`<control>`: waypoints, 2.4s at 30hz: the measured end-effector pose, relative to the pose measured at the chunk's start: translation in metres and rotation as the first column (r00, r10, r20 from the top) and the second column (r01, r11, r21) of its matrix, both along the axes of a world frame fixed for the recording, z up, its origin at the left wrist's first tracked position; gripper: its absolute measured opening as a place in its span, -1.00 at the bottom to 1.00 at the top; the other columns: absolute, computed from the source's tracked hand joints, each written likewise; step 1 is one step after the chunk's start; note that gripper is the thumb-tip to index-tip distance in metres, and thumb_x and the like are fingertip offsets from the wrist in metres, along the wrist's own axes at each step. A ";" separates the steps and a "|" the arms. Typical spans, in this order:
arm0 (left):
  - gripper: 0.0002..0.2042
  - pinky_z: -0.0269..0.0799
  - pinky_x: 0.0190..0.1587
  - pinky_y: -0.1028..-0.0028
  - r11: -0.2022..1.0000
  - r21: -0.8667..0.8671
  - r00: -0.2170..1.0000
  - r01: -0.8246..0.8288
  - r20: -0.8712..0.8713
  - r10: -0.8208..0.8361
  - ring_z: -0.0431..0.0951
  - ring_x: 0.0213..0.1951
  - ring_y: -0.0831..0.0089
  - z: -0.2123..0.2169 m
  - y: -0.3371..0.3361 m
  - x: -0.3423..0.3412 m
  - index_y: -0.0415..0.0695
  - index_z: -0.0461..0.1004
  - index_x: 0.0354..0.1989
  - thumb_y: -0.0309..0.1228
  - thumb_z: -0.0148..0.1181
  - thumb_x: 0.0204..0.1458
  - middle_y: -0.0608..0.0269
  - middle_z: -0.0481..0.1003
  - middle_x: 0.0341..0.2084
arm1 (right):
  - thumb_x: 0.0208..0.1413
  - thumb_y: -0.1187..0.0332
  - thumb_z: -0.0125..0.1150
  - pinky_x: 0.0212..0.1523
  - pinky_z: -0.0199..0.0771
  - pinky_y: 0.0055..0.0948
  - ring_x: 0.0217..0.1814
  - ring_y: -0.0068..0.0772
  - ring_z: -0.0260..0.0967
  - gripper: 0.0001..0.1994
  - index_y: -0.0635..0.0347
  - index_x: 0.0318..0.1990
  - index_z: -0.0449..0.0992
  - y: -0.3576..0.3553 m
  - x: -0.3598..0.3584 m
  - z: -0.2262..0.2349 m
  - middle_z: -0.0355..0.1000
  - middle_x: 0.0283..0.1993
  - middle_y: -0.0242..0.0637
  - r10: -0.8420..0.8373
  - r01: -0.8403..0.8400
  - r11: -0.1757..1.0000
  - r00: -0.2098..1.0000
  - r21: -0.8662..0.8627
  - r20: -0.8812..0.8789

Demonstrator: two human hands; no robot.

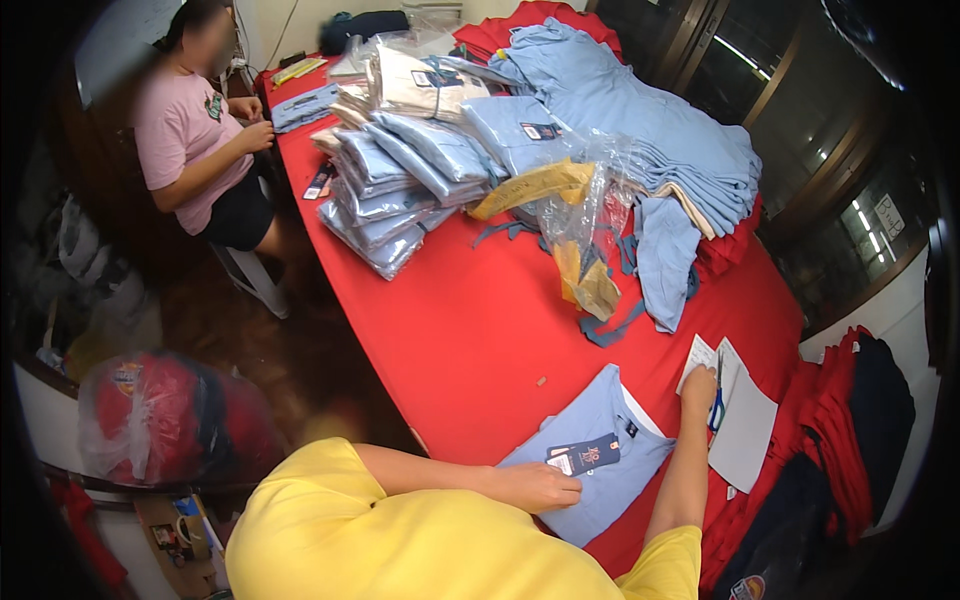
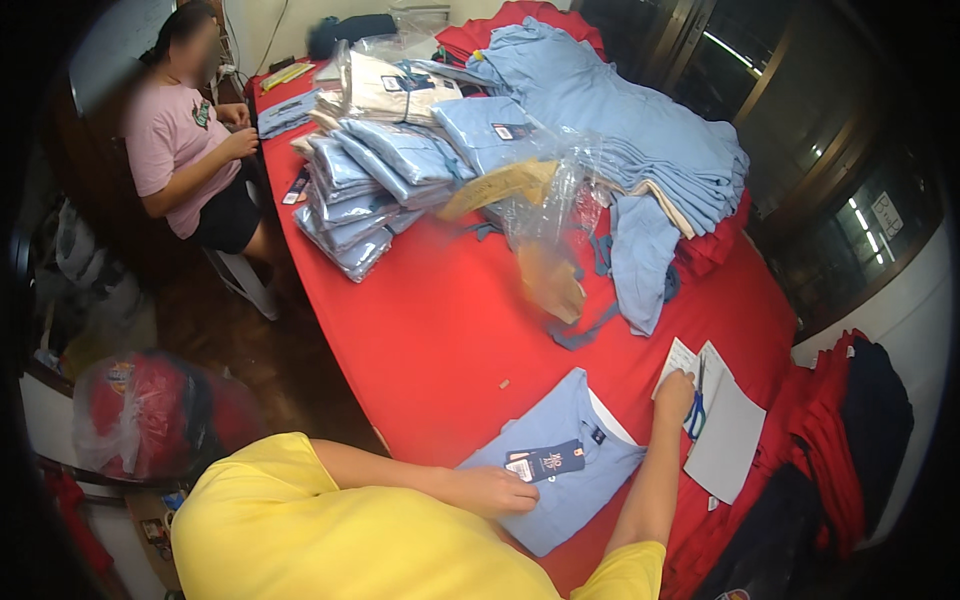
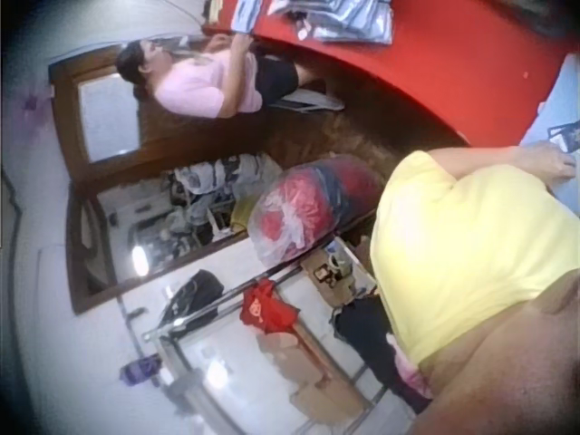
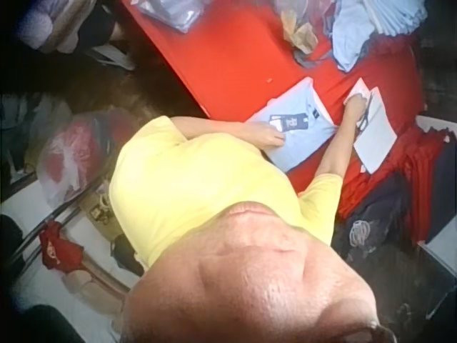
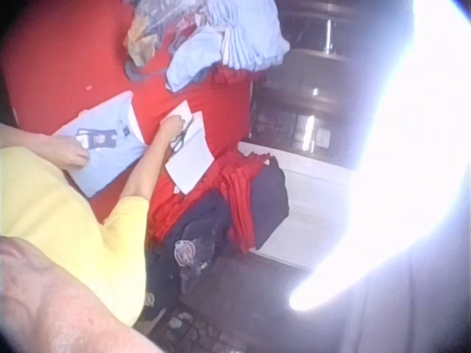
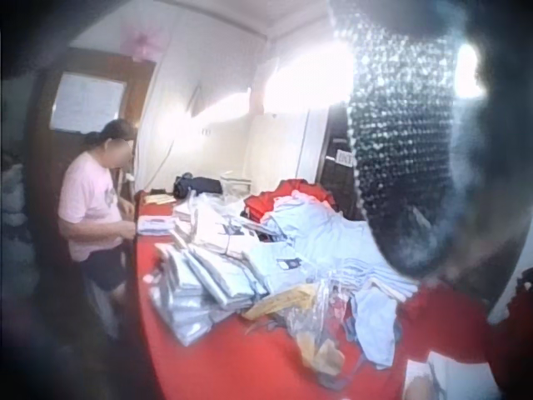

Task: The person folds light blue shirts on a red table using a cardboard template to guide the folds. They smooth the fabric, fold sleeves and sides, and stack the finished shirts. A coworker is visible in the background handling other garments.

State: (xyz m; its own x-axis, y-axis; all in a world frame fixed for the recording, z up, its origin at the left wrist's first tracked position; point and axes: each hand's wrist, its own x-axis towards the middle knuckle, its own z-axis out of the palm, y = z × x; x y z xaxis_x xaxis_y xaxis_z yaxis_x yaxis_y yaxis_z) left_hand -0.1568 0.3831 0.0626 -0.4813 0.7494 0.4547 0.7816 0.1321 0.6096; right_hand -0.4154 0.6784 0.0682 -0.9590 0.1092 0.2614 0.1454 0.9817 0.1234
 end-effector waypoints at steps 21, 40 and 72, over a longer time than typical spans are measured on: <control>-0.90 0.47 -0.26 0.23 0.948 -0.056 0.834 -0.314 0.461 0.303 0.53 -0.25 -0.06 0.009 0.003 -0.001 -0.19 0.45 -0.26 -0.44 0.15 0.11 -0.02 0.52 -0.36 | 0.04 0.47 0.26 -0.25 0.46 -0.37 -0.28 -0.14 0.47 -0.78 0.31 -0.14 0.52 -0.110 0.355 0.042 0.45 -0.23 -0.10 0.165 -0.120 0.515 0.986 -0.849 -0.040; -0.88 0.45 -0.31 0.34 0.963 -0.087 0.857 -0.255 0.440 0.266 0.58 -0.38 0.21 0.017 0.010 -0.003 -0.24 0.48 -0.30 -0.43 0.14 0.13 0.10 0.54 -0.45 | 0.07 0.35 0.24 -0.33 0.36 -0.19 -0.29 -0.02 0.39 -0.81 0.25 -0.23 0.48 -0.129 0.352 0.021 0.41 -0.26 -0.18 0.141 -0.086 0.615 0.990 -0.784 0.002; -0.45 0.44 -0.13 0.25 0.846 -0.426 0.920 -0.322 0.072 0.386 0.46 -0.15 0.09 0.045 0.003 -0.041 -0.19 0.35 0.01 -0.29 0.41 -0.17 0.06 0.36 -0.10 | 0.03 0.17 0.26 -0.06 0.34 -0.11 -0.03 -0.04 0.36 -0.71 0.19 -0.19 0.56 -0.006 0.062 -0.011 0.39 -0.14 -0.16 -0.028 -0.027 0.976 0.968 -0.216 -0.248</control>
State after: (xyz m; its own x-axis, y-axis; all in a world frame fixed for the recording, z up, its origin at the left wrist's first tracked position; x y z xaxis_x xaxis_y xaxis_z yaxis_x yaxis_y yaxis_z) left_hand -0.1976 0.3864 0.1073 -0.7862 0.6154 0.0564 0.5388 0.6380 0.5501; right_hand -0.3532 0.6727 0.0575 -0.8666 0.1903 0.4613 0.1451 0.9806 -0.1320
